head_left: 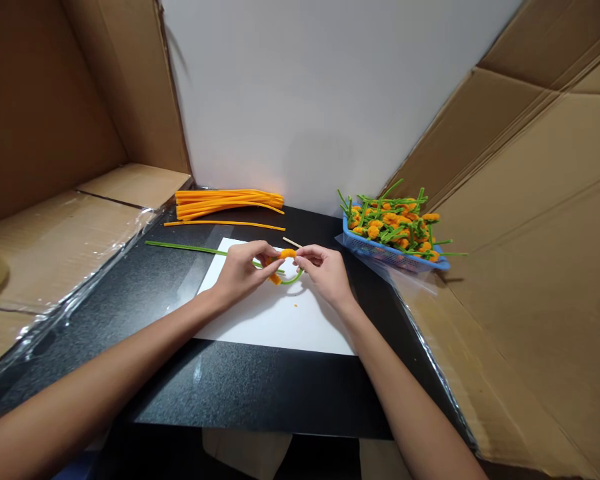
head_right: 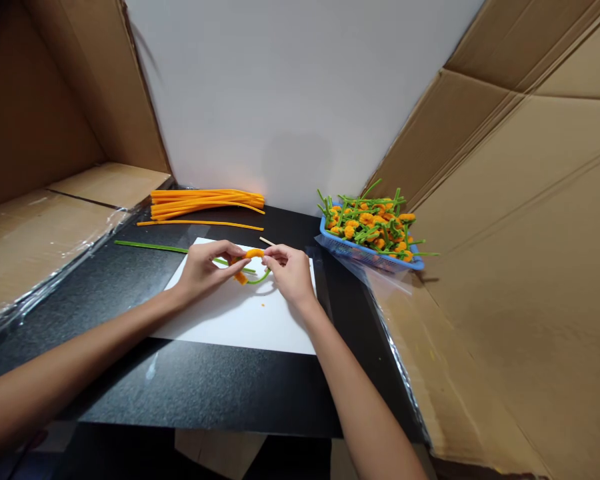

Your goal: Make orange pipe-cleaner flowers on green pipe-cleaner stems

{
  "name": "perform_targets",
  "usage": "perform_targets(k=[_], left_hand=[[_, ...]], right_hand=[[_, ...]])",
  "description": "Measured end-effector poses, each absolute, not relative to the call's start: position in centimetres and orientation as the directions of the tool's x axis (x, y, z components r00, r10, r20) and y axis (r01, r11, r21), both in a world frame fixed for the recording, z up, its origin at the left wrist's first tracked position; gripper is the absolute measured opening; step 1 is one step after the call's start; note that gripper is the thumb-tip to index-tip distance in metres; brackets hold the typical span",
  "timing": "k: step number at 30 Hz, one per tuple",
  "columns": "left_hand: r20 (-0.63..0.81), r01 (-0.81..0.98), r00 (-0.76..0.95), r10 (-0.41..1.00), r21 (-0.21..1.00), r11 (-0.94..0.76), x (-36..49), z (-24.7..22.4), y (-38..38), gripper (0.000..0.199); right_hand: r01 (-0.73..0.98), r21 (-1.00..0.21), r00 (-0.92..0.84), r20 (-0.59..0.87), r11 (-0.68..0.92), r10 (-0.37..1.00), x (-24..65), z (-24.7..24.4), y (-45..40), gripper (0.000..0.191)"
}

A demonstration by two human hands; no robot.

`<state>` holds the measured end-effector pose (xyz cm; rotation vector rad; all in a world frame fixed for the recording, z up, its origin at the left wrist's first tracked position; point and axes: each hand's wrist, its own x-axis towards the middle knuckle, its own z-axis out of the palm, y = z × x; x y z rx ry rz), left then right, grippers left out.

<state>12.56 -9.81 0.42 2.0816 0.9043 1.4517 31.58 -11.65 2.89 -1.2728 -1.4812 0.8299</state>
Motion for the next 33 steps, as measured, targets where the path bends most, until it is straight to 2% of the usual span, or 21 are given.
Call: perform_targets(k=[3,7,11,13,15,19,22,26,28,33], left_hand=[[0.585,0.225,0.202,0.785,0.753,-0.619,12.7,0.6,-9.9,0.018],[0.392,0.074,0.091,0.915,0.914,-0.399,12.8,0.9,-9.6,0.030],[0.264,-0.024,0.035,0.964,0.964,-0.263,12.6,0.8,-9.0,0.035],[0.219,-0.029,0.011,0.976,0.975,-0.219,12.6,0.7,-8.8,0.036],[0.156,-0.048,-0.015,0.988,0.987,-0.156,12.7,0.7,-8.7,0.036],[0.039,-0.098,-0.078,0.996,0.994,-0.047,12.4,0.8,-8.1,0.038],[0.063,-0.068,-0.193,0.979,0.995,-0.078,11.4,1.1,-7.2,0.038],[0.122,-0.049,-0.308,0.944,0.988,-0.143,10.3,1.3,-6.1,0.037],[0.143,-0.043,-0.268,0.953,0.986,-0.160,10.1,1.2,-5.9,0.037],[0.169,0.085,0.003,0.986,0.982,-0.169,10.6,1.3,-6.5,0.041]], right_hand=[[0.294,-0.929,0.022,0.243,0.226,0.970,31.6,3.0,-11.7,0.015],[0.264,-0.942,0.062,0.230,0.206,0.971,31.6,3.0,-11.7,0.018],[0.193,-0.960,0.070,0.221,0.204,0.973,31.6,2.7,-11.4,0.032],[0.253,-0.942,0.027,0.233,0.219,0.972,31.7,2.6,-11.5,0.024],[0.383,-0.887,0.005,0.281,0.258,0.960,31.7,2.5,-11.6,0.016],[0.600,-0.726,-0.020,0.407,0.336,0.913,31.9,2.5,-11.8,0.017],[0.616,-0.736,0.054,0.392,0.279,0.918,32.7,2.4,-11.4,0.016],[0.568,-0.813,0.167,0.267,0.129,0.949,33.7,2.4,-11.0,0.016],[0.576,-0.810,0.170,0.247,0.107,0.954,33.8,2.4,-11.0,0.017],[0.647,-0.752,0.160,0.296,0.127,0.942,33.1,2.2,-11.2,0.020]])
